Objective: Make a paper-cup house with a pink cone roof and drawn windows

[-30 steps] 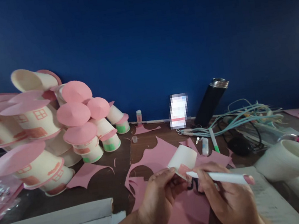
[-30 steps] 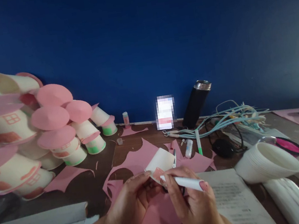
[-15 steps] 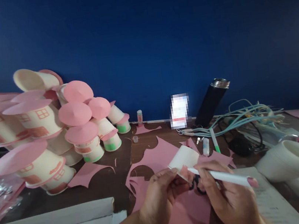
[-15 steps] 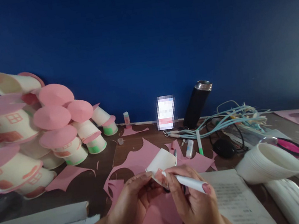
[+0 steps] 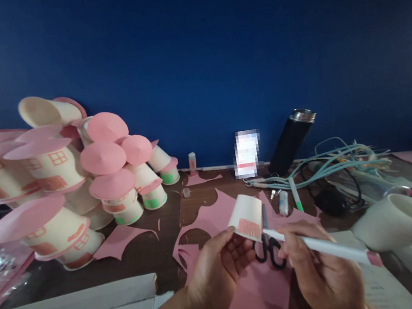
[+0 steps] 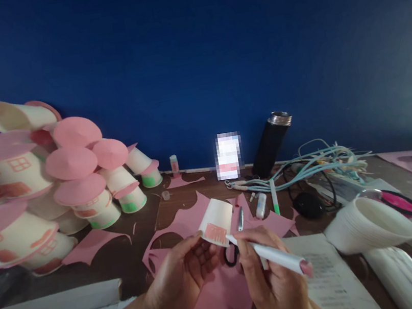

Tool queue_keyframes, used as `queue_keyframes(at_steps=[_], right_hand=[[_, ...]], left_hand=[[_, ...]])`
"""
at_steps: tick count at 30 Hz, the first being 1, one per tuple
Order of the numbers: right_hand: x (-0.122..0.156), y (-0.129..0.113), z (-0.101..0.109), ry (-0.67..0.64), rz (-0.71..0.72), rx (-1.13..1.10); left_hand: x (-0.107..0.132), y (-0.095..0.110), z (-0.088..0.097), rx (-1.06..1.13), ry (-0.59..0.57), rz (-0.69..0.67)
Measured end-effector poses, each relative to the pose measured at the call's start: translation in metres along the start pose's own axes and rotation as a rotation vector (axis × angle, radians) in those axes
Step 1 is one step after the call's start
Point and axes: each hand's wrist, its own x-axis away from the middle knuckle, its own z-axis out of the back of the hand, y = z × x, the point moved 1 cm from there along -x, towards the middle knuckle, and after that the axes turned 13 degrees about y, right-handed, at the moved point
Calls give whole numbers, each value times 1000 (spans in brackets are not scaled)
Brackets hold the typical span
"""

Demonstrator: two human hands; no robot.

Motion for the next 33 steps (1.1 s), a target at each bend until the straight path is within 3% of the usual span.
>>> queue_keyframes(at_steps=[33], right_hand=[[4,-5,-6,-153,33,-87]], left_hand=[[2,1,-3,2,11,12]])
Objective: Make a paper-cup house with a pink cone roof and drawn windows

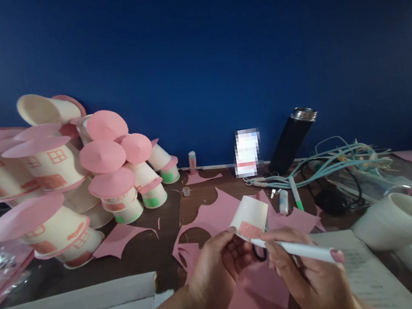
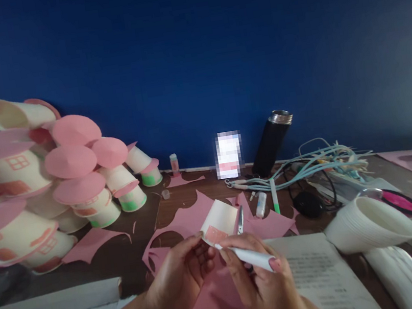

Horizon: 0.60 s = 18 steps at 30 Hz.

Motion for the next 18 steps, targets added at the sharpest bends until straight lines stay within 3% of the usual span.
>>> queue_keyframes(at_steps=[7,14,18], right_hand=[[1,0,-1,-6,2,5],[-4,3,3,83,17,156],[0,3,2,52,43,78]], left_hand=[[0,0,0,-10,15,3],[-1,4,-1,-17,36,26],[-1,4,-1,-33,38,39]])
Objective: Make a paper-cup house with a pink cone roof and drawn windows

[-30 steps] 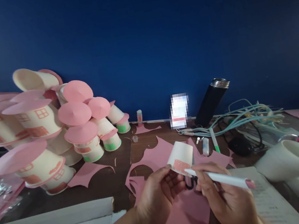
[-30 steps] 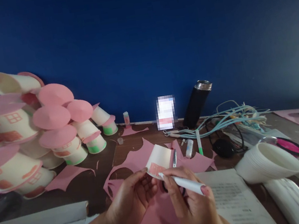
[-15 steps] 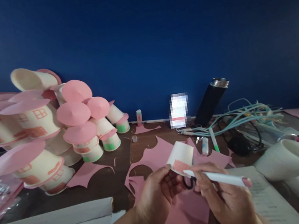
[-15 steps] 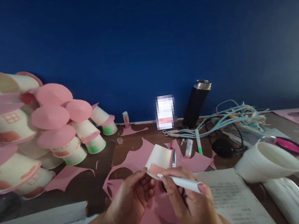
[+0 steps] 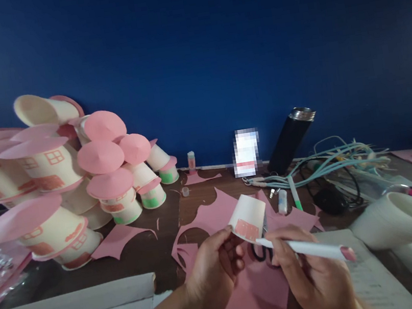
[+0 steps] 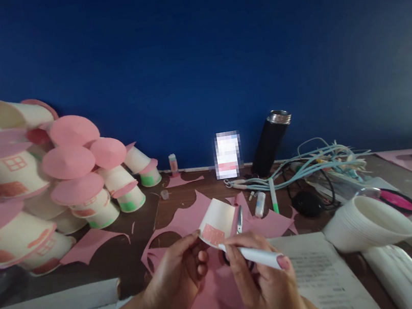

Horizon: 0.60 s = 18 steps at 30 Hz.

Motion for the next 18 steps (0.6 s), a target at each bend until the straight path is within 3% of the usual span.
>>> queue_keyframes(at_steps=[7,18], right_hand=[[2,0,-3,-28,-33,-75],[-3,-4,-2,-9,-13,67]], left_hand=[[-1,-1,2,-11,0,23],[0,0,3,4,-2,21]])
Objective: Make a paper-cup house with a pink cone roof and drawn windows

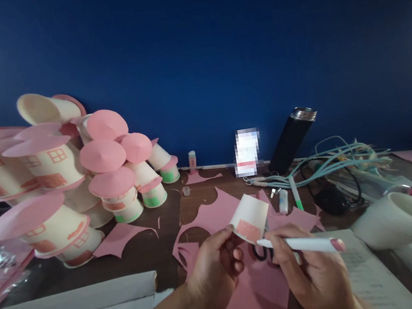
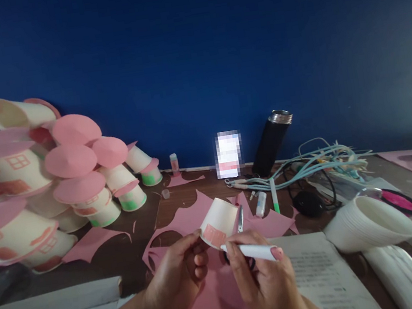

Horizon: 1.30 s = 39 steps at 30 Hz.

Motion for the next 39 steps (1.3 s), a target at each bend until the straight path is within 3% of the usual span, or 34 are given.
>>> queue_keyframes(at_steps=[10,17,39], right_hand=[[-2,1,2,71,-13,27],[-1,1,0,7,-25,22],[-1,3,2,73,-49,6]], left_hand=[[1,3,-1,6,-2,8],[1,3,-1,17,-11,12],[1,3,-1,28,3,10]])
